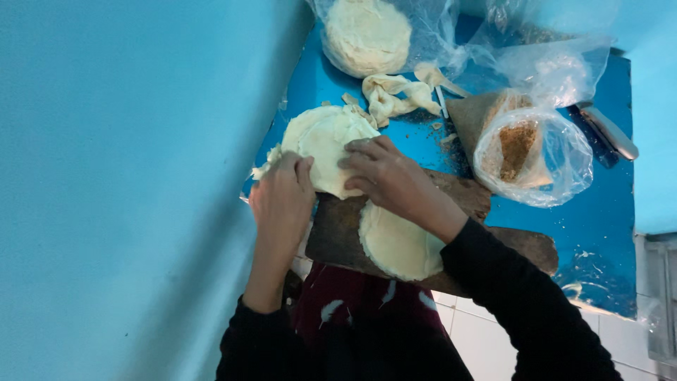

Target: The person sits at a small blue table and stretches thin dough rounds by hand, pulling and draping each piece over their hands to enlarge it, then lays it flat on a wooden board and presses the edges. Several finished dough rounds accumulate on the table next to a plastic bag of brown filling and scraps of torn dough.

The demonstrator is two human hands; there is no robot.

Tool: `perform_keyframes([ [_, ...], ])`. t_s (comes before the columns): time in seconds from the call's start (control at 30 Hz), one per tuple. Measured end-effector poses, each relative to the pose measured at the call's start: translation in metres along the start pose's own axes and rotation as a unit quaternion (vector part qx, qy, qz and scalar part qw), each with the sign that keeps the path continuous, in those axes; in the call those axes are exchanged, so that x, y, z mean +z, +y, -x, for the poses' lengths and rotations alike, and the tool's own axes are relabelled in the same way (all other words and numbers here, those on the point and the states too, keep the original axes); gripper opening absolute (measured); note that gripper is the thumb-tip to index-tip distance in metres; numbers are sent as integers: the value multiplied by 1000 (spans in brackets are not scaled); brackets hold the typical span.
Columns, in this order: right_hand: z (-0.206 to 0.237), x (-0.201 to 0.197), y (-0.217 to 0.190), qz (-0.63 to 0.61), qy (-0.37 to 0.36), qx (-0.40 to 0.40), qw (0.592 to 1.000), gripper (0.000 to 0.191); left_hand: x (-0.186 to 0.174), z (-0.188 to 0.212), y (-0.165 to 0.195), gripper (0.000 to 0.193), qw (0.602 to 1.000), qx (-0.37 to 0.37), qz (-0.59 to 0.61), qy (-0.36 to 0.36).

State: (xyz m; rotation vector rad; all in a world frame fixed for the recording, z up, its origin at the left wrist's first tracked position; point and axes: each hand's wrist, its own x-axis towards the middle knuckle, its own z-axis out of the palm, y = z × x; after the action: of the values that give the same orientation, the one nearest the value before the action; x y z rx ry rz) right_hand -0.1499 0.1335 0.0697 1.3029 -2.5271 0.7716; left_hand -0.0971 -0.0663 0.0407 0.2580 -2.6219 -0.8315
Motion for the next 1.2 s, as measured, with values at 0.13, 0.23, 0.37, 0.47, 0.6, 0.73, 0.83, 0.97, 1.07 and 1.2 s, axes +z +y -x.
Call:
perform_keyframes([
  [0.13, -5, -4, 7, -65, 19, 38, 997, 26, -6, 14, 10, 42, 1000, -14, 12, -24],
  [0.23, -7, -1, 9, -96, 55, 62, 992, 21, -5, 14, 16, 49, 995, -53, 71, -52],
  [0.37, -9, 3, 14, -125, 72, 110, 983, 12, -2, 14, 20, 47, 984, -64, 168, -23],
  [0.47, -11, 3, 21, -110, 85, 120, 983, 21, 5, 18, 26, 58, 959, -94, 266, 24],
  [0.6, -14, 8, 33, 17, 148, -25, 988, 39, 22, 14, 32, 70, 932, -101, 342, 72],
  [0.73, -21, 24, 52, -71, 84, 29, 994, 25, 46, 9, 29, 77, 866, -40, 487, 107],
  [0.83, -28, 30, 69, -151, 55, 172, 972, 14, 58, -3, 14, 62, 835, -123, 532, 74],
  [0.97, -33, 19, 82, -238, 70, 255, 935, 18, 62, -12, 2, 56, 697, -145, 702, -1],
  [1.07, -28, 10, 75, -304, 35, 225, 925, 23, 59, -18, 6, 52, 626, -95, 771, -66],
  [1.2, -25, -5, 62, -458, 6, 251, 853, 29, 49, -28, 17, 51, 561, -55, 818, -115],
])
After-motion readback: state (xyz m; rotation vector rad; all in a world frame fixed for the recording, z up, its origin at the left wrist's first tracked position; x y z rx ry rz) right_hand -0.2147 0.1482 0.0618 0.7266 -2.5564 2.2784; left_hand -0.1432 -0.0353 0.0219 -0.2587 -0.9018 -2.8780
